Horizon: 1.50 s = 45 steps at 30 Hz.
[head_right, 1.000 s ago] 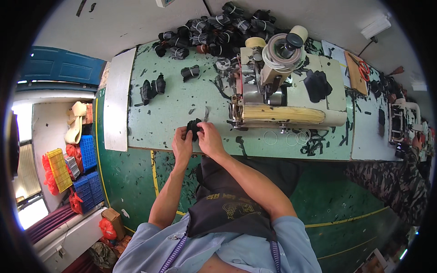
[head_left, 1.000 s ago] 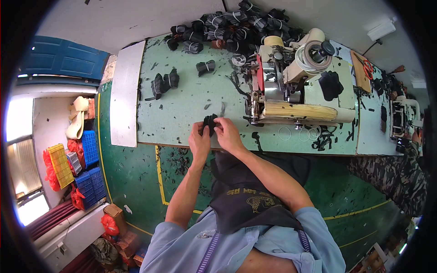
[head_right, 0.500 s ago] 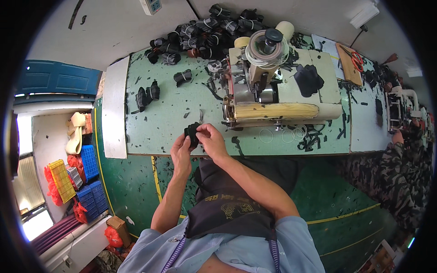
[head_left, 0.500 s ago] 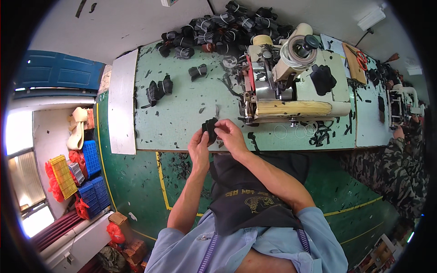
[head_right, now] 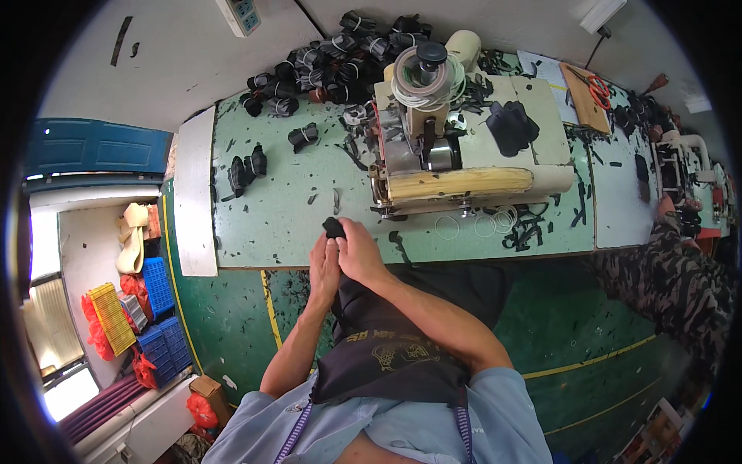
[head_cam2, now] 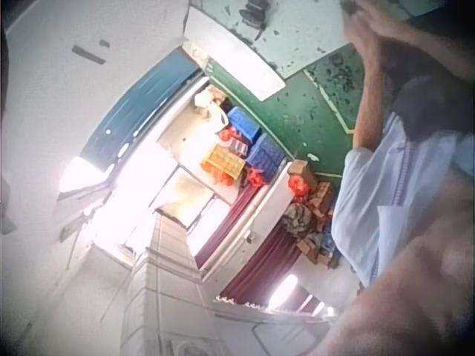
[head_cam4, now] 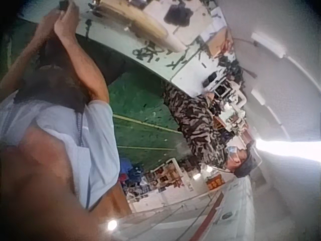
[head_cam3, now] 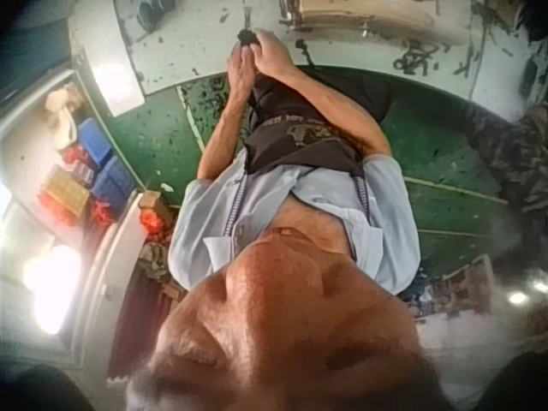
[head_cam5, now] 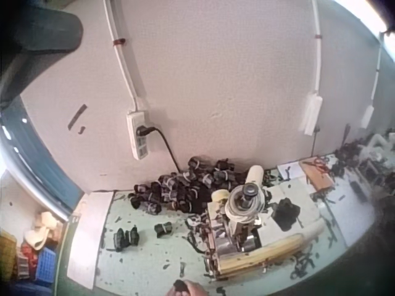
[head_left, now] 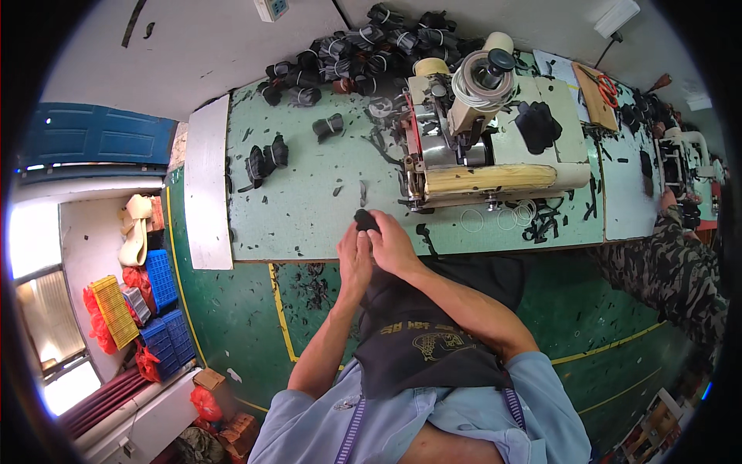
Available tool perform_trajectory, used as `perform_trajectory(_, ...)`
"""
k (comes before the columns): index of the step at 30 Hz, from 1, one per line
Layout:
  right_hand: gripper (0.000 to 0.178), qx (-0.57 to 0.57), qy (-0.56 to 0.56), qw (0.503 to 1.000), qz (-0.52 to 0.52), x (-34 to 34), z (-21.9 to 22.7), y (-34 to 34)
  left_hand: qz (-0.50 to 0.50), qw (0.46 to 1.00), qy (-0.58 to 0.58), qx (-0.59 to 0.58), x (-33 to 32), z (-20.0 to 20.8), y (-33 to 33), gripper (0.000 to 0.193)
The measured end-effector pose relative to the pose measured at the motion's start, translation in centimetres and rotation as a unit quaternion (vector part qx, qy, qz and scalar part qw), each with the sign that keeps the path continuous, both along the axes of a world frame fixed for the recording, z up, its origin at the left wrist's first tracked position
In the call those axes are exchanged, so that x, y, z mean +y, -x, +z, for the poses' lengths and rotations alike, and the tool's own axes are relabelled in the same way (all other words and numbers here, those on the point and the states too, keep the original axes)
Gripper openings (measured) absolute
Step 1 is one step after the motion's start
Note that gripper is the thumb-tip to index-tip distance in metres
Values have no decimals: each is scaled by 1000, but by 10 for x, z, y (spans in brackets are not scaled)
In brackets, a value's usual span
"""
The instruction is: Sewing and stitching small black shoe components together using an industrial sewing machine.
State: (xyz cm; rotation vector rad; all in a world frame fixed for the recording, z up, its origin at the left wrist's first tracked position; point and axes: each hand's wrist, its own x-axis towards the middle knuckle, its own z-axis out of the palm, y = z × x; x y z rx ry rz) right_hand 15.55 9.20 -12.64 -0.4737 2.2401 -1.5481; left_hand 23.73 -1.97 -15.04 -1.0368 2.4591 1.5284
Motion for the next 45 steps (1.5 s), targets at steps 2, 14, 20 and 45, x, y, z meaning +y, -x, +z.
perform_trajectory(2,40,90,-88,991,48,17,14,14,1,998,28,51,15,30,16,53)
perform_trajectory(14,68,140,57,988,39,21,-27,22,-181,967,142,109,3,20,32,63)
perform_trajectory(20,70,121,87,988,51,25,-29,22,-188,950,199,152,4,17,29,53)
perform_trajectory(45,30,-216,201,950,-103,97,82,67,-348,914,-208,-14,0,154,129,37)
